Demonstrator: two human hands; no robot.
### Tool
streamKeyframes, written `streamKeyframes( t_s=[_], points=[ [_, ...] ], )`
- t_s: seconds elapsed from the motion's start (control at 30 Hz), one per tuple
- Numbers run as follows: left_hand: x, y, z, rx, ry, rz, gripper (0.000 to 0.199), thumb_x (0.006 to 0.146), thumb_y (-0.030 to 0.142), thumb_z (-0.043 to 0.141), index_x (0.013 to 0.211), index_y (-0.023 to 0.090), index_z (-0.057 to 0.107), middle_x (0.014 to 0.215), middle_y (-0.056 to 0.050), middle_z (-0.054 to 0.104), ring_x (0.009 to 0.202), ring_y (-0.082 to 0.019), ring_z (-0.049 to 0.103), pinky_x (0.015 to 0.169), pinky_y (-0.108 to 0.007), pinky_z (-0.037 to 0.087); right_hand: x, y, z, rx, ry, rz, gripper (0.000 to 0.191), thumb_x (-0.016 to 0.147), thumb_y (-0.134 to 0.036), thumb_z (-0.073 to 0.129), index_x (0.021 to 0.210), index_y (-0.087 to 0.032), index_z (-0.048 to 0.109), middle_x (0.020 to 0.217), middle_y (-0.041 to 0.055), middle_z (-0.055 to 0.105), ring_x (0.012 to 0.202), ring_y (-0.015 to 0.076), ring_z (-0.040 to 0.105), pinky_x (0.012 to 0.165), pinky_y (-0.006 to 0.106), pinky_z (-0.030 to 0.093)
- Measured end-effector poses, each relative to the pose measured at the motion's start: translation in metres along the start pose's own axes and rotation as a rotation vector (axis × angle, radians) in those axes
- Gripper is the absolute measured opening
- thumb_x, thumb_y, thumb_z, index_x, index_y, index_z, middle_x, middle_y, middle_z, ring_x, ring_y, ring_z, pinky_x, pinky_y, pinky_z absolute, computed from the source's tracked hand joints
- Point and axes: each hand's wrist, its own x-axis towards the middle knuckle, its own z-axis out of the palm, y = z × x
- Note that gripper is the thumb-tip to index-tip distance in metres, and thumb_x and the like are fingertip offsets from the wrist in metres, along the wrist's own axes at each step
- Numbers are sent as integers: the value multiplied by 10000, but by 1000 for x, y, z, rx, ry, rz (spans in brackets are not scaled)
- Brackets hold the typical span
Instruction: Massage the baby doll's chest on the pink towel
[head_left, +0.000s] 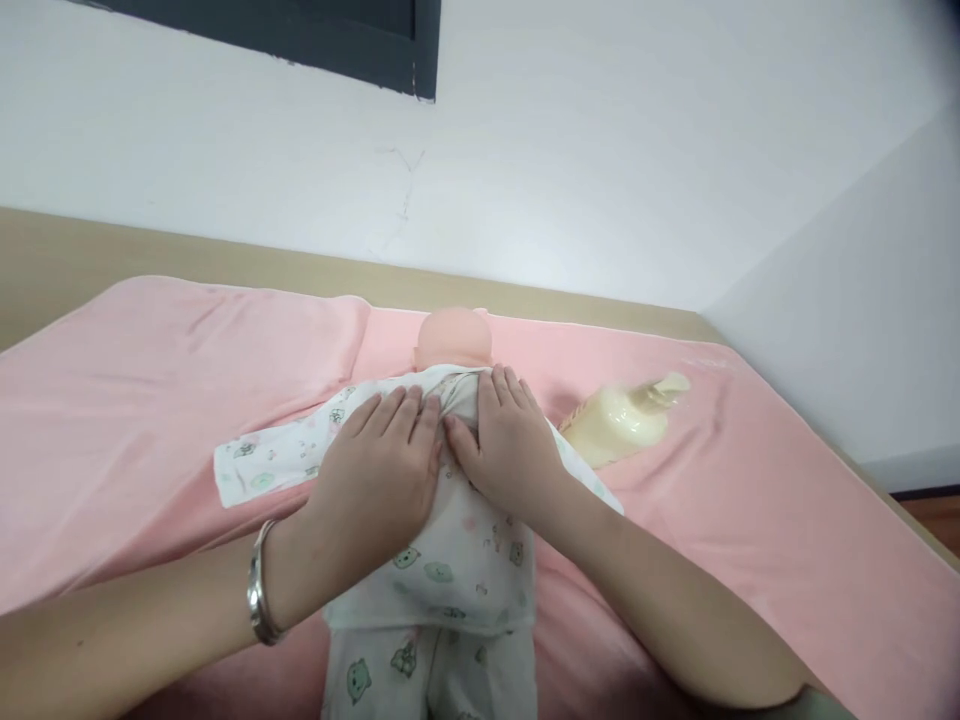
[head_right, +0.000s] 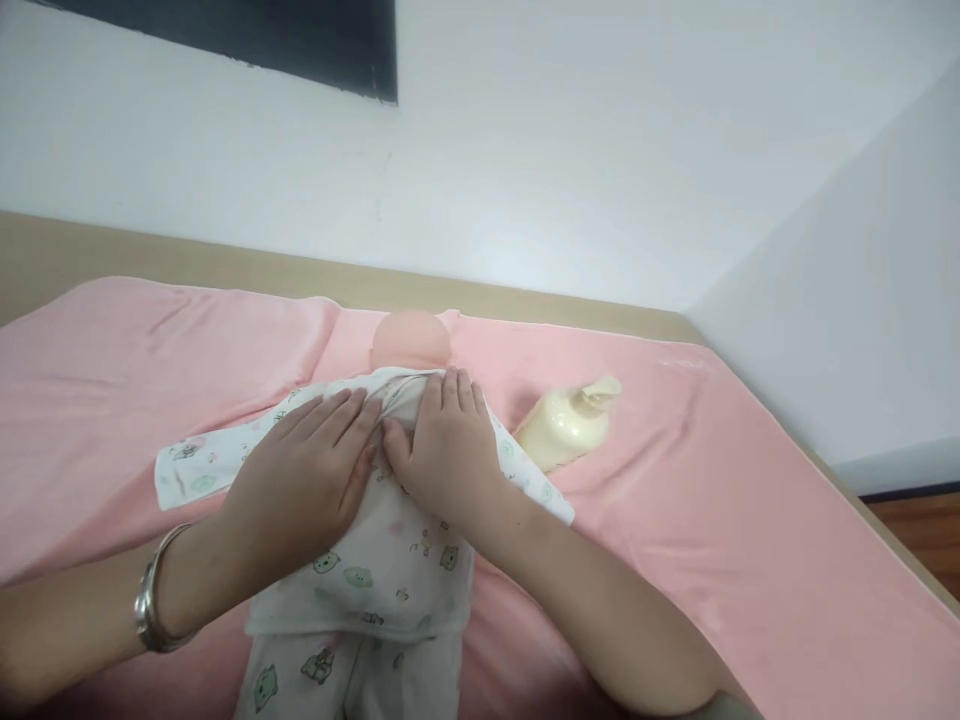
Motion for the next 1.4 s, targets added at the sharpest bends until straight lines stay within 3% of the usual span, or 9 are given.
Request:
streamKeyframes(
  t_s=[0.17,0.3,0.47,0.6,0.7,0.83,0.93,1.2,1.4],
  points=[
    [6,-6,1,-80,-52,-40,618,1038,311,276,1415,-30,627,1466,-252,632,1427,-389,577,1197,-591,510,-20,-12,-4,-124,150,-150,583,1058,-365,427,1395,64,632,1366,291,689,1290,399,674,1147,545,530],
    [22,-23,10,-191,-129,-136,662,1037,427,298,1420,-18,605,1507,-254,593,1436,-388,559,1217,-593,484,-34,-19,-9,-185,275,-265,478,1048,-279,439,1307,16,711,1266,269,746,1183,375,739,1065,527,591],
    [13,-19,19,-232,-10,-136,683,1055,451,272,1468,-10,564,1521,-245,584,1464,-387,528,1253,-617,436,-16,-7,-6,35,94,-157,567,1048,-328,408,1443,21,619,1488,237,624,1442,362,580,1229,509,493],
    [-8,-4,16,-296,41,-21,579,1058,355,316,1464,54,597,1576,-195,554,1530,-363,470,1295,-617,396,-1,2,-1,90,9,-83,653,1030,-328,391,1518,95,492,1600,280,489,1548,393,441,1289,562,405],
    [-10,-2,14,-398,-7,-46,578,1055,341,324,1533,98,541,1645,-147,483,1596,-328,381,1333,-606,345,-3,-1,-2,66,4,-105,634,1037,-311,364,1521,78,492,1598,272,499,1531,398,459,1280,596,402],
    [6,-13,17,-509,-107,-232,671,1033,410,318,1587,57,454,1702,-160,384,1635,-350,288,1347,-655,264,-24,-15,-7,-18,78,-188,582,1043,-306,385,1465,46,576,1477,281,617,1391,403,601,1202,583,494],
    [16,-20,22,-540,-96,-300,711,1015,452,313,1568,30,461,1684,-185,411,1619,-354,312,1349,-649,257,-37,-22,-7,-50,150,-228,546,1032,-272,409,1421,44,624,1430,313,638,1373,416,621,1180,580,513],
    [11,-24,31,-530,5,-243,647,1022,461,322,1522,93,505,1615,-180,499,1536,-329,422,1322,-618,306,-11,-7,2,286,-41,-43,670,1079,-431,340,1630,-53,384,1729,207,306,1663,364,188,1330,666,256],
    [10,-27,35,-518,31,-217,608,1033,468,338,1513,136,510,1595,-162,518,1519,-320,442,1311,-591,336,-13,-7,7,282,22,-62,654,1059,-399,360,1610,-53,423,1717,187,348,1648,351,250,1341,642,251]
  ],
)
